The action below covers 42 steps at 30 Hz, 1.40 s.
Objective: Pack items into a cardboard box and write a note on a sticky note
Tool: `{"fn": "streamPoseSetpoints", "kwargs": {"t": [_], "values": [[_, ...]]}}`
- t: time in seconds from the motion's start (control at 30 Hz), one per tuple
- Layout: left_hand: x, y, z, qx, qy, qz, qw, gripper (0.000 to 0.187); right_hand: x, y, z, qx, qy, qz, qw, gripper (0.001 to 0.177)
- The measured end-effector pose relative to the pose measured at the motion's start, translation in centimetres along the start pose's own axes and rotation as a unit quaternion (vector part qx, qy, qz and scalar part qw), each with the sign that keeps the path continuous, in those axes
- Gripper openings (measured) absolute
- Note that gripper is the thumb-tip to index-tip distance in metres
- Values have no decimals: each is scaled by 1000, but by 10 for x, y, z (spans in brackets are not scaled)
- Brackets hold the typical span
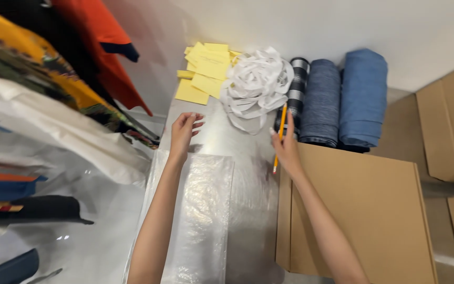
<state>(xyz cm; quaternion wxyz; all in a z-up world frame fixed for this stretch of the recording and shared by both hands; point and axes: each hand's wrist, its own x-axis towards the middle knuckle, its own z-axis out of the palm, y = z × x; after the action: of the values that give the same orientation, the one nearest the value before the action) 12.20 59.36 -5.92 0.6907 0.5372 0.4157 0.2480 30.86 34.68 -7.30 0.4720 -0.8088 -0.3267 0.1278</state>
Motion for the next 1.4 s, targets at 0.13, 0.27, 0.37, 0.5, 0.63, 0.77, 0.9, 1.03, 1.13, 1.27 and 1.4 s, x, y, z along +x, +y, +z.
{"fn": "streamPoseSetpoints", "kwargs": {"t": [0.13,0.27,0.37,0.5,0.63,0.77,0.9,1.03,1.13,1.27,1.4], "values": [[78,-57,42,22,-15,21,999,22,11,20,3,-43,-60,-10,997,51],[165,-101,61,143,15,101,984,20,36,32,24,-49,-56,-68,995,29],[192,-78,67,220,35,135,965,22,52,36,41,-48,-49,-125,990,56],[219,-57,72,240,49,105,964,30,59,41,58,-91,-4,-154,984,54],[249,-68,82,104,50,10,993,37,60,46,65,-99,33,-153,983,34],[266,-82,95,-17,59,-41,997,43,56,35,62,-69,32,-140,987,27],[259,-70,101,-51,74,-38,995,42,58,33,59,-48,46,-112,991,22],[254,-58,97,-6,74,-15,997,42,57,32,62,-45,48,-118,991,22],[252,-63,95,31,75,17,997,45,54,29,64,-46,43,-125,990,21],[252,-71,97,84,134,28,987,41,51,19,62,-41,30,-115,992,18],[265,-77,93,189,224,102,951,25,50,31,65,-54,23,-105,993,16]]}}
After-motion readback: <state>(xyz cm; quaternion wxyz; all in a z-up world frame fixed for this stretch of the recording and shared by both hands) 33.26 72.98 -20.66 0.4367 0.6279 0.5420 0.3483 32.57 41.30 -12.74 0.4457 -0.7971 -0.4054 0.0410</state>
